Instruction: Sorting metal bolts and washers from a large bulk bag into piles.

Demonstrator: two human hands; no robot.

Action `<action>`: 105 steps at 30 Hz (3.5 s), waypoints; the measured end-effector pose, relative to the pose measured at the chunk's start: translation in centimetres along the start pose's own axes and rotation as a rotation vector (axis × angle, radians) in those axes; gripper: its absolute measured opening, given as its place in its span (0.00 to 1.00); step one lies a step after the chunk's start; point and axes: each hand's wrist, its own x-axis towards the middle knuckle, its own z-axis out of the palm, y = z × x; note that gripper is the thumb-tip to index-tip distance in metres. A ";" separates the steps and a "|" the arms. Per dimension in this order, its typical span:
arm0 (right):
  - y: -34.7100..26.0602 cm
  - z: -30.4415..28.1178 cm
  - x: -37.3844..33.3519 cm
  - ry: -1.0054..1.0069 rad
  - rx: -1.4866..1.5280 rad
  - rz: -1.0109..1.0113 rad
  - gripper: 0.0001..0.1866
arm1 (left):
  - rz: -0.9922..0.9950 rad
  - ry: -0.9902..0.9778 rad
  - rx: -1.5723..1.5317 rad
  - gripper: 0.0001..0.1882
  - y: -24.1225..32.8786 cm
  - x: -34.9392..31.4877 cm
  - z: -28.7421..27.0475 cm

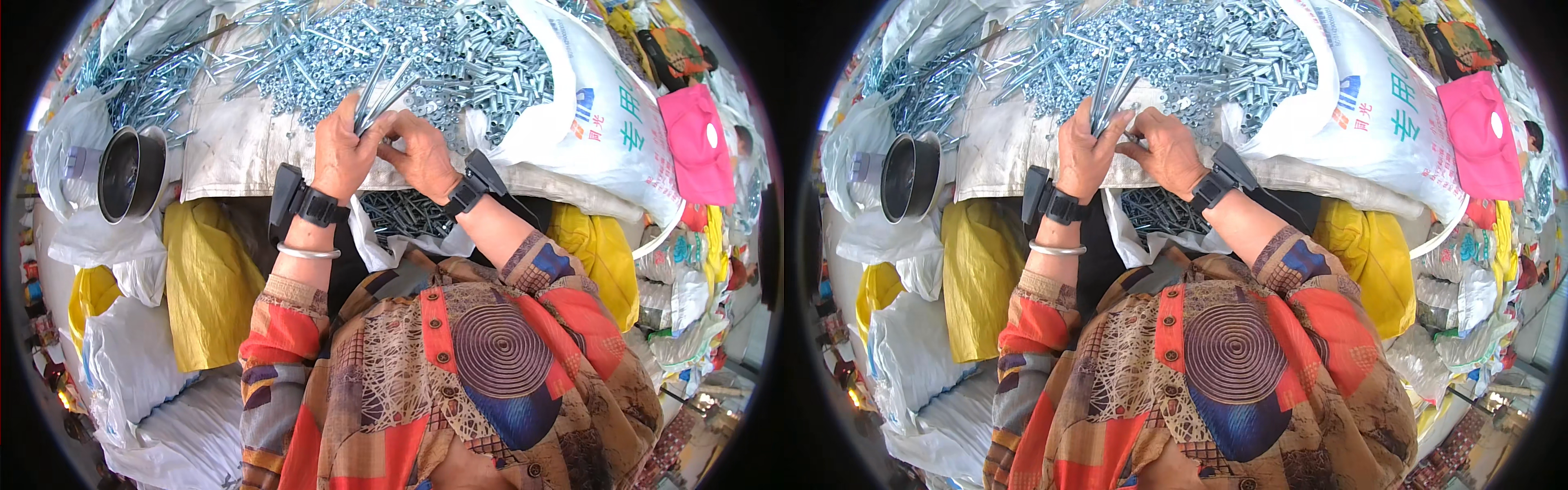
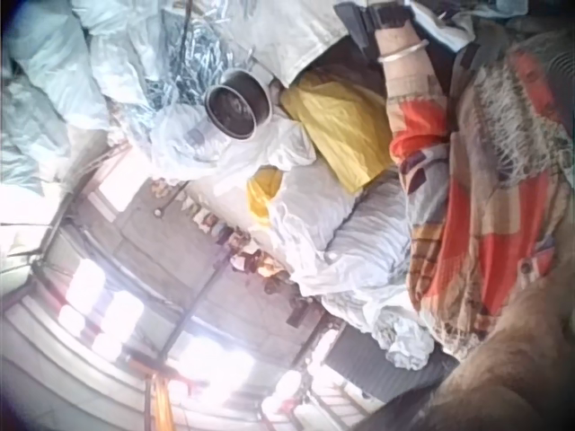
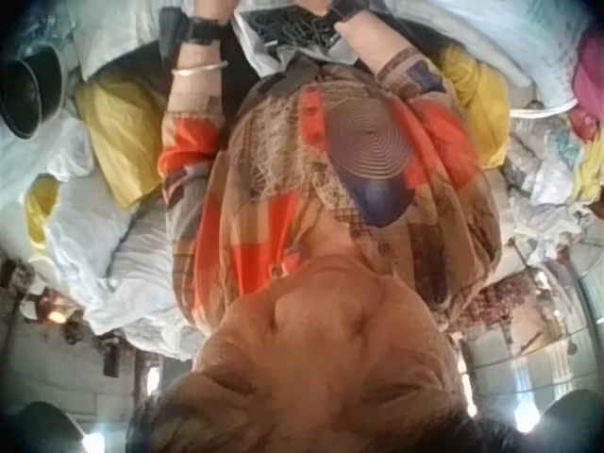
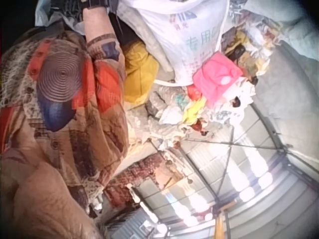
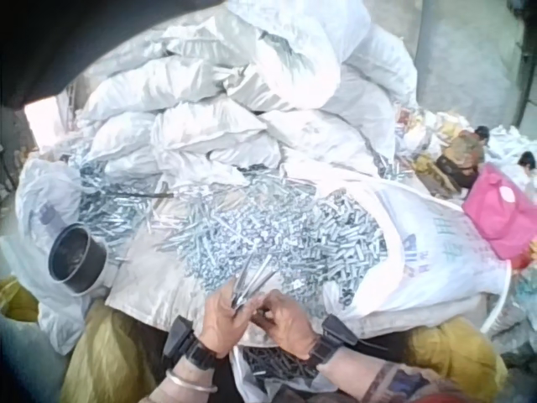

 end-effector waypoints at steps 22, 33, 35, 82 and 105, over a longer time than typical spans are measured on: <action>3.7 -6.8 1.3 -0.056 -0.282 -0.084 0.08 | -0.437 0.055 -0.233 0.17 -0.1 -5.2 -1.4; 7.9 -5.8 6.6 -0.088 -0.748 -0.236 0.06 | -0.464 0.012 -0.137 0.21 -2.2 -7.6 -0.6; 6.8 -5.9 5.8 -0.067 -0.669 -0.228 0.06 | -0.473 0.027 -0.135 0.21 -2.5 -7.9 -0.7; 4.5 -4.1 1.8 -0.280 -0.657 -0.217 0.11 | -0.465 0.141 -0.078 0.19 -5.0 -10.2 -3.8; 5.7 -3.1 2.8 -0.263 -0.627 -0.346 0.02 | -0.456 -0.010 -0.054 0.18 -6.0 -10.6 -2.4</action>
